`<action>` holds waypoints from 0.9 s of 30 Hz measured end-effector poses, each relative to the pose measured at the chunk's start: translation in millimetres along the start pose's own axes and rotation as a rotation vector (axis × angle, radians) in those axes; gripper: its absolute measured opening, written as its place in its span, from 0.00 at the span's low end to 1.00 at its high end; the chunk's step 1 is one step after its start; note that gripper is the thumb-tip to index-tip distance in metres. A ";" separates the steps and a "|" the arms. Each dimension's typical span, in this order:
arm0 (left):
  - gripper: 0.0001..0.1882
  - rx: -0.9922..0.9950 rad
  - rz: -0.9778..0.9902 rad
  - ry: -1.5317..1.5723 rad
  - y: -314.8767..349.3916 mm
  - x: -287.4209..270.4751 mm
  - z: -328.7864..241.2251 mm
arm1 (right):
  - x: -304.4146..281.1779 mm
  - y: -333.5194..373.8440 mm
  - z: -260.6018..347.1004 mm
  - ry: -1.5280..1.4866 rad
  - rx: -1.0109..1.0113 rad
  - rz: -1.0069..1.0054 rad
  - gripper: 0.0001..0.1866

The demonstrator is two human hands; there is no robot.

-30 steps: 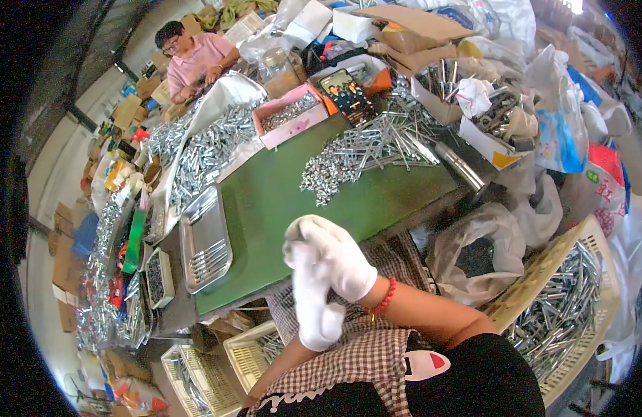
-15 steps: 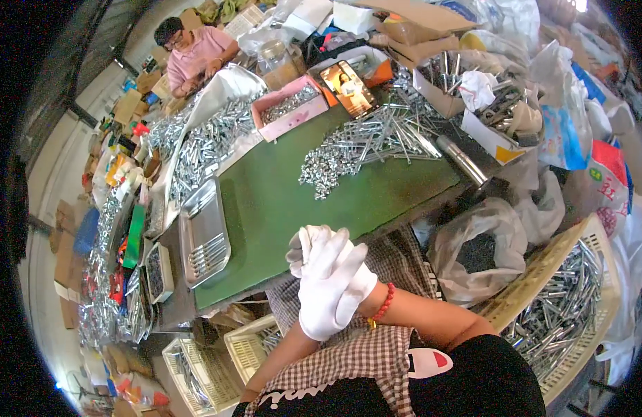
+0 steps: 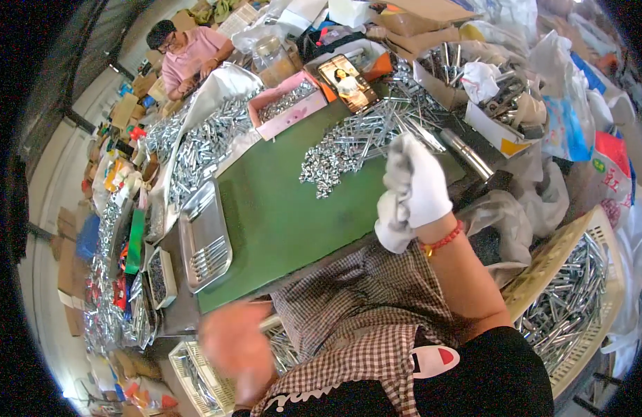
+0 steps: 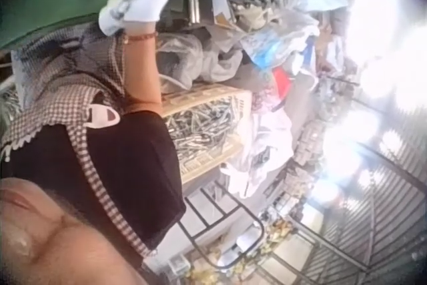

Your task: Assembling small metal pins into silver tubes at a factory workbench.

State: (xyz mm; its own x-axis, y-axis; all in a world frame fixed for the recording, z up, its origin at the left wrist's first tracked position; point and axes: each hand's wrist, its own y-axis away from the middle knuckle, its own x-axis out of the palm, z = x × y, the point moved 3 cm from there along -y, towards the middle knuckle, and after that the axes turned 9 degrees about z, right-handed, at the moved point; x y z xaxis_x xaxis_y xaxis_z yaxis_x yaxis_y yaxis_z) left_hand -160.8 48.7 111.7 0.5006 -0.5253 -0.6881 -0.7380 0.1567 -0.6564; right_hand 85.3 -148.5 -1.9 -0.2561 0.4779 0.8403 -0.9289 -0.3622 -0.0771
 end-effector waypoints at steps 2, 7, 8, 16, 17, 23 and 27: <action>0.14 0.344 -0.242 0.185 -10.7 -27.5 -24.6 | -9.9 -7.5 -26.0 0.108 0.081 -0.069 0.11; 0.22 1.083 -0.695 0.882 -39.5 -47.4 -62.1 | -13.8 -6.7 -27.4 0.002 0.043 -0.026 0.11; 0.22 1.079 -0.689 0.901 -40.4 -44.9 -61.4 | -11.9 -5.9 -26.8 0.021 0.059 -0.027 0.11; 0.25 1.089 -0.610 0.989 -18.0 -47.2 -49.2 | -9.0 -5.1 -25.7 0.062 0.080 0.025 0.13; 0.25 1.083 -0.610 0.999 -21.9 -45.9 -48.4 | -9.1 -4.3 -25.5 0.063 0.080 0.015 0.13; 0.27 1.044 -0.574 1.186 -25.3 -39.3 -50.3 | -4.9 -2.7 -25.3 0.070 0.125 0.015 0.13; 0.28 1.041 -0.482 1.319 -26.8 -34.0 -53.5 | -5.1 -2.8 -25.2 0.093 0.104 0.026 0.13</action>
State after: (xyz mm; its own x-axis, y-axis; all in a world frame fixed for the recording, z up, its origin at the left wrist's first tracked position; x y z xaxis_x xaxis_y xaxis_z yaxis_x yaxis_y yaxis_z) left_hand -182.3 17.6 169.3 -0.4931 -0.8688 -0.0455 0.1910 -0.0572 -0.9799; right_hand 82.5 -129.8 -19.5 -0.3080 0.5372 0.7852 -0.8901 -0.4542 -0.0383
